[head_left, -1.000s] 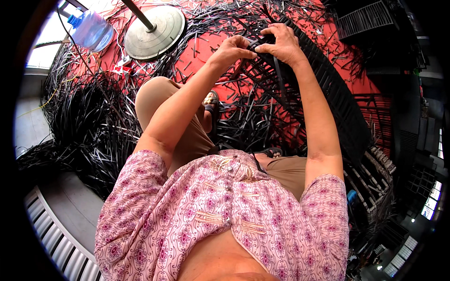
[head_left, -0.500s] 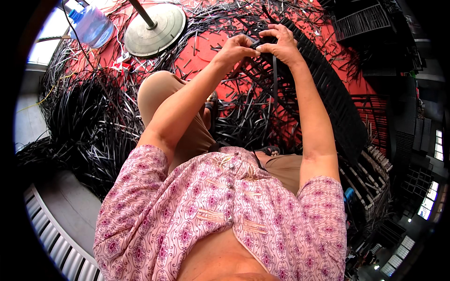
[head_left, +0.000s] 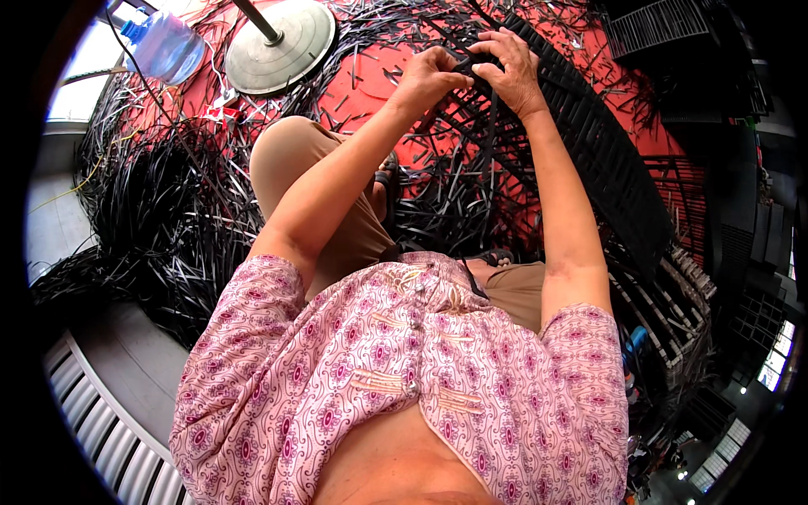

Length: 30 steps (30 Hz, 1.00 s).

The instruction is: The person sits on the floor and weaves a black plastic basket by hand. They interlace thin black plastic strips through the vertical ribs of the basket frame, occasionally adjusting the basket's position and pulling the strips tight to secure the weave.

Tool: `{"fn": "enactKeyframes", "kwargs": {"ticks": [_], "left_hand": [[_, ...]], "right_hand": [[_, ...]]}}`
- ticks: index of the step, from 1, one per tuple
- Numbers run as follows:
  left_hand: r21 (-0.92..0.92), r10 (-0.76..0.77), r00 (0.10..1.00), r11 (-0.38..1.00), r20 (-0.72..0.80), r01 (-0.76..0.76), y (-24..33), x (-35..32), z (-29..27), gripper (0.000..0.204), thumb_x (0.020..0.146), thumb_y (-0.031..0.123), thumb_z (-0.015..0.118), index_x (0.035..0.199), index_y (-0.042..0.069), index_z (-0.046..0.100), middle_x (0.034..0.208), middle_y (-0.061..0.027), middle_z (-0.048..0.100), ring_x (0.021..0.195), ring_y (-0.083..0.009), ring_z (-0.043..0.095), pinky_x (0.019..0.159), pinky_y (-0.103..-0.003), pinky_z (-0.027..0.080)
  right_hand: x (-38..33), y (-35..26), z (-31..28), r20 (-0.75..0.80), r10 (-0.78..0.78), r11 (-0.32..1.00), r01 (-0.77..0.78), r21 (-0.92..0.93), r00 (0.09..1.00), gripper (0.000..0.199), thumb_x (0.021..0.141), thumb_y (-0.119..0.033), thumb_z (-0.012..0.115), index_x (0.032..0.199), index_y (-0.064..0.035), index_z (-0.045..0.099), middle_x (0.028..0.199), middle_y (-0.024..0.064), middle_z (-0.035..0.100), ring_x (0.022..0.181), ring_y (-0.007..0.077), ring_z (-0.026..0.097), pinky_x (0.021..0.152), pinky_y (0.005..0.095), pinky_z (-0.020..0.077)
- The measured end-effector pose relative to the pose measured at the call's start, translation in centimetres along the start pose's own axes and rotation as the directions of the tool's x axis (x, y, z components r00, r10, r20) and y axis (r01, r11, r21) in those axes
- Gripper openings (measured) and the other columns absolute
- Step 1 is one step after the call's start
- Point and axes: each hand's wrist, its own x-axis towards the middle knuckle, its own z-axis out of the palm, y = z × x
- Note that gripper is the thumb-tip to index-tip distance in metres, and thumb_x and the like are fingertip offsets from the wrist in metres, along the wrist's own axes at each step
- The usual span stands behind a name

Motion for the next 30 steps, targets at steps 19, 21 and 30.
{"fn": "enactKeyframes", "kwargs": {"ticks": [19, 21, 30], "left_hand": [[-0.074, -0.013, 0.986, 0.997, -0.165, 0.0, -0.5, -0.7, 1.7, 0.033, 0.07, 0.012, 0.085, 0.088, 0.0, 0.06, 0.079, -0.0036, 0.061, 0.07, -0.0119, 0.058, 0.062, -0.027, 0.049], [-0.163, -0.086, 0.987, 0.985, -0.136, 0.064, 0.7, -1.0, 2.0, 0.032, 0.071, 0.009, 0.085, 0.089, 0.001, 0.06, 0.081, -0.0025, 0.061, 0.07, -0.0099, 0.057, 0.062, -0.025, 0.048], [-0.159, -0.171, 0.984, 0.974, -0.049, 0.162, 1.3, -0.3, 1.5, 0.028, 0.073, 0.006, 0.084, 0.085, 0.008, 0.059, 0.075, 0.0026, 0.06, 0.061, -0.0061, 0.051, 0.054, -0.021, 0.038]], "right_hand": [[0.2, -1.6, -0.1, -0.13, -0.064, 0.998, 0.064, 0.0, 0.989, 0.019, 0.078, -0.019, 0.058, 0.094, -0.0178, 0.069, 0.107, -0.0041, 0.067, 0.117, 0.018, 0.056, 0.102, 0.0402, 0.0328], [0.1, -1.4, 0.0, -0.118, -0.061, 0.998, 0.059, -0.019, 0.991, 0.019, 0.079, -0.019, 0.058, 0.094, -0.0178, 0.069, 0.108, -0.0038, 0.067, 0.117, 0.0181, 0.056, 0.102, 0.0402, 0.033], [-0.2, -1.6, 0.1, -0.144, -0.072, 0.993, 0.058, -0.101, 0.987, 0.019, 0.078, -0.018, 0.059, 0.094, -0.0172, 0.069, 0.109, -0.0031, 0.067, 0.116, 0.0173, 0.055, 0.1, 0.04, 0.0339]]}}
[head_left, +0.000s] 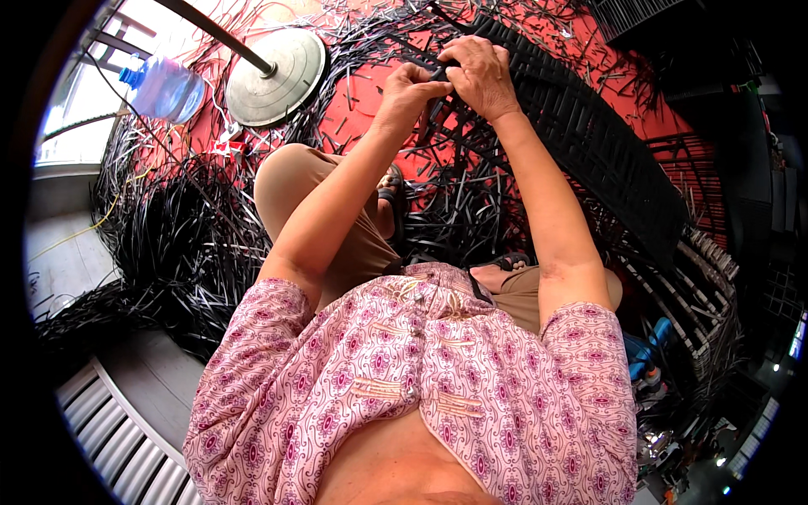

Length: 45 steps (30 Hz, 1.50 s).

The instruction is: The person sits on the floor and weaves a black plastic basket by hand. They interlace thin black plastic strips through the vertical ribs of the basket frame, occasionally adjusting the basket's position and pulling the strips tight to secure the weave.

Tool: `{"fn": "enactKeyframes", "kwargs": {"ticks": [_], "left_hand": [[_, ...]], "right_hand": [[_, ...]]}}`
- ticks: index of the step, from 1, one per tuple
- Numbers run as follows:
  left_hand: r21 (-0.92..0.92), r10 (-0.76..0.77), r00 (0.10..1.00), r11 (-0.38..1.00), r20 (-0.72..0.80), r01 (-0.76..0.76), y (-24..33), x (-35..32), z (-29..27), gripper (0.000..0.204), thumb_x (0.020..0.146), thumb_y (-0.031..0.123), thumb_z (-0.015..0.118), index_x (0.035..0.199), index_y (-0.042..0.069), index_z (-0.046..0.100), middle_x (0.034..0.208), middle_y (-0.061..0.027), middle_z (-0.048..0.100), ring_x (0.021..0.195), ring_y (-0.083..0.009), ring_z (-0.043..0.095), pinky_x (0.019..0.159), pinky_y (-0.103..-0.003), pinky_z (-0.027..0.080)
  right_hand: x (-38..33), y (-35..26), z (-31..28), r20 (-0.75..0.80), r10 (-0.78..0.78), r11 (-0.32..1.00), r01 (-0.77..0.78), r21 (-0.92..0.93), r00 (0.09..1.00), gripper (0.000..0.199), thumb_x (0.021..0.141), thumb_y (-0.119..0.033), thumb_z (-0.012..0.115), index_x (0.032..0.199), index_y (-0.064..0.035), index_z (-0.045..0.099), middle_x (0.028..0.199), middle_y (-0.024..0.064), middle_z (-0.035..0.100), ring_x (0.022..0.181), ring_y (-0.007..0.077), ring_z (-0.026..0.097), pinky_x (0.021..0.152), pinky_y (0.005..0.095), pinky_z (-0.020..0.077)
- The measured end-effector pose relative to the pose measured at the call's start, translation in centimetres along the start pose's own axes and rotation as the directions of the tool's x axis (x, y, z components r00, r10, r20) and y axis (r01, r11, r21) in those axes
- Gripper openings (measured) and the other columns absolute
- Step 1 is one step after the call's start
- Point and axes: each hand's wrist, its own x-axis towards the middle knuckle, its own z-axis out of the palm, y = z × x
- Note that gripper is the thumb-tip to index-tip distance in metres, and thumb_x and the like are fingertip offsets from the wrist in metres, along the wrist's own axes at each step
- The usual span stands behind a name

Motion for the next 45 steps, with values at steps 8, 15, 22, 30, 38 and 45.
{"fn": "enactKeyframes", "kwargs": {"ticks": [8, 15, 22, 30, 38, 45], "left_hand": [[-0.047, -0.009, 0.998, 0.999, 0.058, 0.012, -0.6, 0.6, -0.5, 0.022, 0.077, -0.001, 0.078, 0.087, 0.007, 0.059, 0.081, -0.0007, 0.064, 0.073, -0.0114, 0.064, 0.073, -0.027, 0.053], [-0.128, -0.012, 0.997, 0.991, 0.078, 0.022, -0.7, 0.9, -0.7, 0.026, 0.076, -0.003, 0.077, 0.081, 0.01, 0.055, 0.075, 0.003, 0.058, 0.068, -0.0084, 0.056, 0.065, -0.024, 0.047], [0.104, 0.167, 0.983, 0.982, -0.08, -0.158, -0.3, -1.3, 1.6, 0.028, 0.079, 0.0, 0.078, 0.08, 0.009, 0.052, 0.077, 0.0029, 0.055, 0.066, -0.0055, 0.05, 0.061, -0.022, 0.044], [-0.098, 0.125, 0.958, 0.983, -0.257, -0.154, -2.0, -3.4, 2.6, 0.031, 0.077, 0.003, 0.082, 0.091, 0.008, 0.054, 0.082, 0.0024, 0.055, 0.072, -0.0057, 0.051, 0.063, -0.022, 0.045], [-0.092, 0.225, 0.944, 0.963, -0.242, -0.253, -6.3, -3.0, 2.6, 0.031, 0.08, 0.006, 0.08, 0.096, 0.006, 0.055, 0.086, 0.0005, 0.059, 0.074, -0.0068, 0.056, 0.067, -0.022, 0.048], [0.201, 0.388, 0.878, 0.918, -0.28, -0.342, -6.0, -3.3, 2.9, 0.025, 0.079, 0.006, 0.078, 0.092, 0.004, 0.056, 0.091, -0.0017, 0.053, 0.079, -0.011, 0.054, 0.073, -0.028, 0.049]], "right_hand": [[-0.1, 0.1, -0.1, 0.035, 0.041, 0.998, -0.04, -0.039, 0.999, 0.022, 0.08, -0.019, 0.057, 0.099, -0.0173, 0.068, 0.115, -0.0001, 0.066, 0.12, 0.0188, 0.055, 0.101, 0.0402, 0.0353], [-0.1, 0.0, 0.0, 0.031, 0.054, 0.998, -0.053, -0.027, 0.998, 0.022, 0.08, -0.02, 0.059, 0.099, -0.0186, 0.069, 0.116, -0.0002, 0.066, 0.12, 0.0184, 0.055, 0.101, 0.0407, 0.0349], [-0.3, 0.6, 0.3, 0.021, 0.065, 0.997, -0.064, -0.031, 0.998, 0.023, 0.08, -0.022, 0.059, 0.099, -0.0189, 0.069, 0.117, -0.0009, 0.067, 0.121, 0.0178, 0.055, 0.102, 0.041, 0.0349], [-0.3, 0.2, -0.3, 0.053, 0.074, 0.997, -0.076, 0.034, 0.996, 0.028, 0.082, -0.039, 0.068, 0.103, -0.0203, 0.07, 0.121, -0.0024, 0.065, 0.125, 0.0181, 0.051, 0.107, 0.0423, 0.0309], [0.0, 0.5, -0.2, 0.146, 0.089, 0.996, -0.092, 0.013, 0.985, 0.06, 0.065, -0.059, 0.077, 0.111, -0.0214, 0.07, 0.129, -0.0005, 0.059, 0.131, 0.0227, 0.045, 0.111, 0.0453, 0.0246], [-0.1, 0.5, 0.2, 0.153, 0.082, 0.995, -0.089, 0.043, 0.985, 0.057, 0.063, -0.048, 0.076, 0.112, -0.0212, 0.069, 0.129, 0.0024, 0.059, 0.132, 0.0242, 0.044, 0.113, 0.0456, 0.0237]]}}
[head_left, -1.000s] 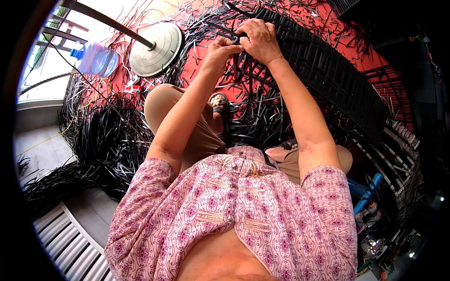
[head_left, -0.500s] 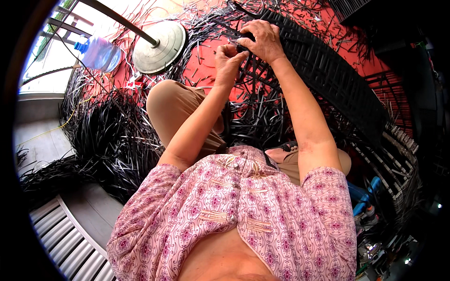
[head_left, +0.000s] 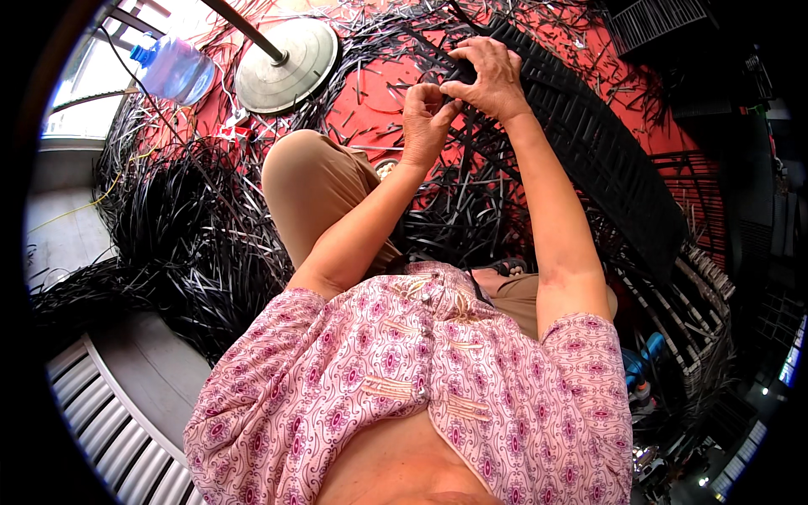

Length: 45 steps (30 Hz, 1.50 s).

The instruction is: The person sits on the floor and weaves a black plastic basket by hand. They interlace thin black plastic strips through the vertical ribs of the basket frame, occasionally adjusting the basket's position and pulling the strips tight to secure the weave.

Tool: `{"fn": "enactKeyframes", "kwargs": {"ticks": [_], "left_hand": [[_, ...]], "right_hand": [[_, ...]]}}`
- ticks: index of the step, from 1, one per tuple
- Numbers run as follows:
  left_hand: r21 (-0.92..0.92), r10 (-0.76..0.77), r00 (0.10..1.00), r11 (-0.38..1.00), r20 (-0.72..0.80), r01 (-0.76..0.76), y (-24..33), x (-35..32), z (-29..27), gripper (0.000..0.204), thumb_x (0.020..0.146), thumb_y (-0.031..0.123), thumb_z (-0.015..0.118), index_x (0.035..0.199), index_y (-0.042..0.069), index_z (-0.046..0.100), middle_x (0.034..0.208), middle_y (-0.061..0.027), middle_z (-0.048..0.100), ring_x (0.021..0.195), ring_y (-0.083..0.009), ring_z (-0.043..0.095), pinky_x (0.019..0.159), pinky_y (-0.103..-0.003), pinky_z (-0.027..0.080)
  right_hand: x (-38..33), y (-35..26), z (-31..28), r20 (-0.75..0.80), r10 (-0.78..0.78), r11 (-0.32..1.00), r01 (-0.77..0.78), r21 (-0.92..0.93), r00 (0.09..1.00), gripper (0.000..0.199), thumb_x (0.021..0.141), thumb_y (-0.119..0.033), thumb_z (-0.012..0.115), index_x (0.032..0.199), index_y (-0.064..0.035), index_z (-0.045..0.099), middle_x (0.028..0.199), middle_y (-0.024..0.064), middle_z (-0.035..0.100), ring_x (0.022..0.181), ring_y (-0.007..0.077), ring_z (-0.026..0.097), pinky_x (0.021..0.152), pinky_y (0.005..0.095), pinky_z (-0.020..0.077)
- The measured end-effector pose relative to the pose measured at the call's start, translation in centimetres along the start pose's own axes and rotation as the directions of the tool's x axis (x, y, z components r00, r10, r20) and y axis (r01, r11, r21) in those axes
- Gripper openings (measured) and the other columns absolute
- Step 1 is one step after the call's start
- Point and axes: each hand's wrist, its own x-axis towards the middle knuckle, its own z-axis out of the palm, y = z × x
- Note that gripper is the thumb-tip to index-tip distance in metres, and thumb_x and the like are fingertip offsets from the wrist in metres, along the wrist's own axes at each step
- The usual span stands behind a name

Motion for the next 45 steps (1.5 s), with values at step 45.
{"fn": "enactKeyframes", "kwargs": {"ticks": [45], "left_hand": [[-0.074, -0.126, 0.716, 0.967, 0.687, 0.242, 15.1, -0.3, -10.8, 0.037, 0.102, 0.027, 0.054, 0.087, -0.002, 0.07, 0.085, -0.0076, 0.071, 0.08, -0.0135, 0.065, 0.077, -0.029, 0.05]], "right_hand": [[-20.4, -14.2, -10.9, 0.097, 0.051, 0.721, -0.104, 0.685, 0.994, 0.038, 0.087, -0.043, 0.069, 0.097, -0.0063, 0.07, 0.094, 0.0065, 0.07, 0.102, 0.0271, 0.066, 0.105, 0.0459, 0.0393]]}}
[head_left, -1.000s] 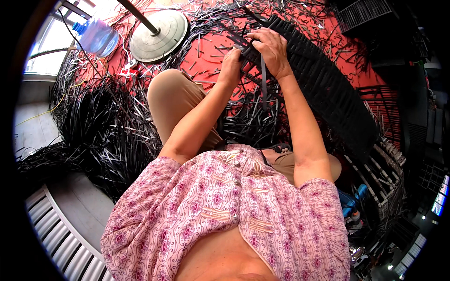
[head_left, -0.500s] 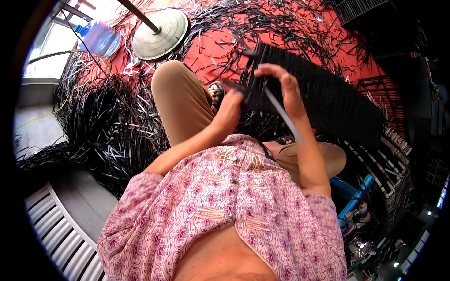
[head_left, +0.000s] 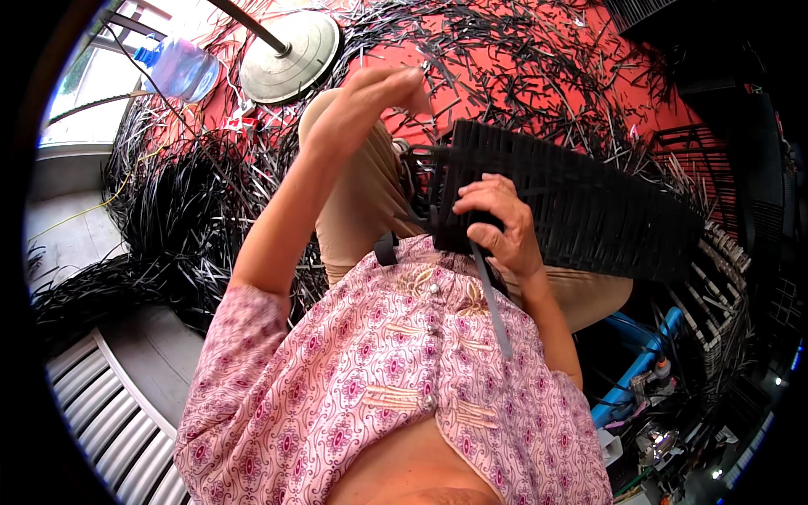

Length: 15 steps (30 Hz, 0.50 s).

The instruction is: The person sits on the floor and weaves a black plastic basket by hand. They interlace thin black plastic strips through the vertical ribs of the basket frame, occasionally adjusting the basket's position and pulling the strips tight to secure the weave.

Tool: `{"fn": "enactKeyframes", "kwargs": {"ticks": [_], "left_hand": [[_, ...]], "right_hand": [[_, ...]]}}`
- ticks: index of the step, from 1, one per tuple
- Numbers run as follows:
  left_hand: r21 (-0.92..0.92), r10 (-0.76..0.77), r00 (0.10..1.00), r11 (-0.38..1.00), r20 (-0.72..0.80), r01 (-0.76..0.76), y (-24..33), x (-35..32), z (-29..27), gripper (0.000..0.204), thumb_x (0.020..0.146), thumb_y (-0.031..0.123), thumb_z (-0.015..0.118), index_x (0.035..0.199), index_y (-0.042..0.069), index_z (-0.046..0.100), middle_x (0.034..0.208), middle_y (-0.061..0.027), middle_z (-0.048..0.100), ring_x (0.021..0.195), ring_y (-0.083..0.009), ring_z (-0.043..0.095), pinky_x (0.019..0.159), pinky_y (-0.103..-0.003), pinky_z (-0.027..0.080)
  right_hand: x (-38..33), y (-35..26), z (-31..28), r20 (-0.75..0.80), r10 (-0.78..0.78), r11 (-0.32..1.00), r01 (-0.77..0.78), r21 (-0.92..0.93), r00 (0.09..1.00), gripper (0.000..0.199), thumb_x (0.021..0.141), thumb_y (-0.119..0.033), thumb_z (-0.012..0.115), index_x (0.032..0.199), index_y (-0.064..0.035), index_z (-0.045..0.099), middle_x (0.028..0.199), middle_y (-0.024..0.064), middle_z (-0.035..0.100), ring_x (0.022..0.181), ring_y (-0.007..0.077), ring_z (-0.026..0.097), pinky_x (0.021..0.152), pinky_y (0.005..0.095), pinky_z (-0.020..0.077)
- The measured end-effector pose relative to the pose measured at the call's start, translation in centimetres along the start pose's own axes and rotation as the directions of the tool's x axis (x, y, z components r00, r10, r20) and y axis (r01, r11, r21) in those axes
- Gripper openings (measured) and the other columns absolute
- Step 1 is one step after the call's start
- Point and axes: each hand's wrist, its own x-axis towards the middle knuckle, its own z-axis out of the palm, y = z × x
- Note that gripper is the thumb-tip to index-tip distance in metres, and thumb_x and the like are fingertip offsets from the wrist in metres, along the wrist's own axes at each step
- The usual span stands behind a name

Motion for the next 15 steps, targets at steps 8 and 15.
{"fn": "enactKeyframes", "kwargs": {"ticks": [8, 15], "left_hand": [[-0.079, -0.325, 0.938, 0.939, 0.118, 0.335, -8.4, 3.7, 6.6, 0.038, 0.1, 0.033, 0.058, 0.085, 0.0, 0.07, 0.082, -0.0031, 0.068, 0.078, -0.011, 0.06, 0.075, -0.028, 0.048], [-0.279, -0.169, 0.986, 0.946, 0.014, 0.166, -9.1, 2.6, 7.4, 0.035, 0.101, 0.024, 0.056, 0.073, 0.003, 0.06, 0.079, -0.002, 0.06, 0.073, -0.009, 0.052, 0.069, -0.024, 0.042]], "right_hand": [[-2.1, -0.8, 1.2, -0.006, 0.02, 0.998, -0.02, -0.057, 1.0, 0.036, 0.084, -0.042, 0.071, 0.093, -0.0067, 0.07, 0.092, 0.0104, 0.069, 0.1, 0.0276, 0.066, 0.102, 0.0477, 0.0417], [-1.7, -0.5, 1.2, -0.008, 0.063, 0.996, -0.063, -0.061, 0.998, 0.038, 0.086, -0.046, 0.07, 0.09, -0.008, 0.07, 0.088, 0.0071, 0.07, 0.096, 0.0257, 0.067, 0.101, 0.0457, 0.0428]]}}
